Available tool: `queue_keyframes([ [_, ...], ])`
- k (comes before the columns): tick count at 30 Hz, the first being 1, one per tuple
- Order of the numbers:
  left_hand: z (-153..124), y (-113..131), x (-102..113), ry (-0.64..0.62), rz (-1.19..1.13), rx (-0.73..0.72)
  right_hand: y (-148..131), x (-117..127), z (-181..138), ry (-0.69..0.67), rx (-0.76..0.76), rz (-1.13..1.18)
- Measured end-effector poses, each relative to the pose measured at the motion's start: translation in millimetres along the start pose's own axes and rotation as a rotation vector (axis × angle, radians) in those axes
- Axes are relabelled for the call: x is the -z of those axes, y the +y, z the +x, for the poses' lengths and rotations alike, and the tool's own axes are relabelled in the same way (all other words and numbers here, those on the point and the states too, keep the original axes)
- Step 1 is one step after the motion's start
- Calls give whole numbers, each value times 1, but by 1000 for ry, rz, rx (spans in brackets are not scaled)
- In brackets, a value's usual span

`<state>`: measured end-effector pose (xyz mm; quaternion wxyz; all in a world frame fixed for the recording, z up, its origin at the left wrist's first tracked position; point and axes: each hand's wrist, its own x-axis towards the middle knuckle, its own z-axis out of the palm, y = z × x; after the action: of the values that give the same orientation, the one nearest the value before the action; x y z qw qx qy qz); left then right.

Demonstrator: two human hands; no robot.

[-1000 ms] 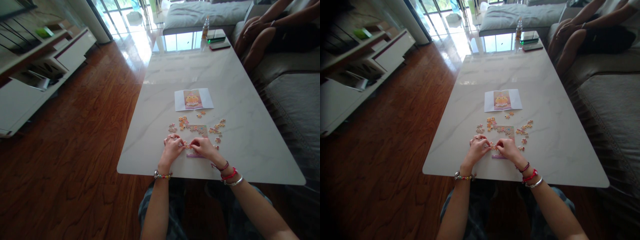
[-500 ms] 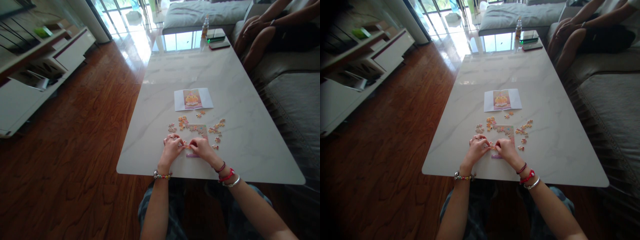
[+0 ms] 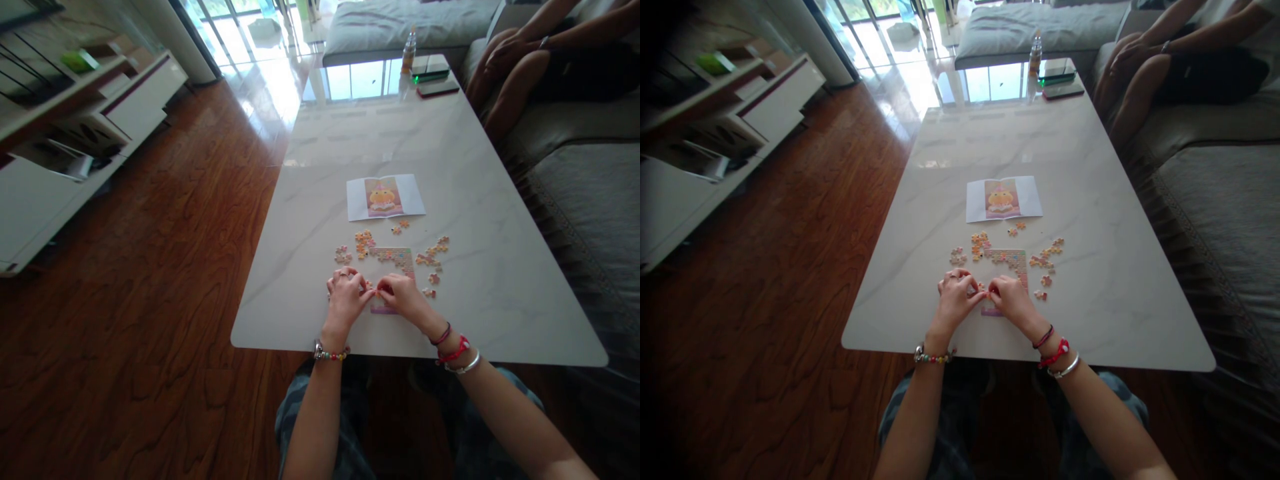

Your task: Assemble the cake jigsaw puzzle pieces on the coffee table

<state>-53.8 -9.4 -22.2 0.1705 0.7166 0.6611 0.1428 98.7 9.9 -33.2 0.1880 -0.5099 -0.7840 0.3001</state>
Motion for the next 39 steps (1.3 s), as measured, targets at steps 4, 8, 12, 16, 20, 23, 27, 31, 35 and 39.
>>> queue_keyframes([
  [4,0,4,-3,-9,-12,89,0,3,-4,-45,65,-5],
  [8,0,5,-3,-11,-26,113,0,5,-3,-62,96,-50],
  [12,1,-1,1,-30,-60,101,4,7,-1,-65,70,73],
  [16,2,-11,9,-24,-99,140,9,8,-2,-36,37,105],
  [20,3,-14,13,-3,-104,136,8,8,-1,-48,45,55],
  [23,2,-14,12,-5,-93,126,8,7,0,-64,55,53],
  [27,1,-9,5,-26,-76,85,9,6,0,-61,75,22],
  [31,0,-3,-1,-10,-68,118,8,6,0,-64,86,-29],
  [35,0,-2,-4,-2,-70,135,5,6,-1,-83,73,-1],
  [39,1,-3,-3,3,-104,136,3,9,-1,-72,11,106],
])
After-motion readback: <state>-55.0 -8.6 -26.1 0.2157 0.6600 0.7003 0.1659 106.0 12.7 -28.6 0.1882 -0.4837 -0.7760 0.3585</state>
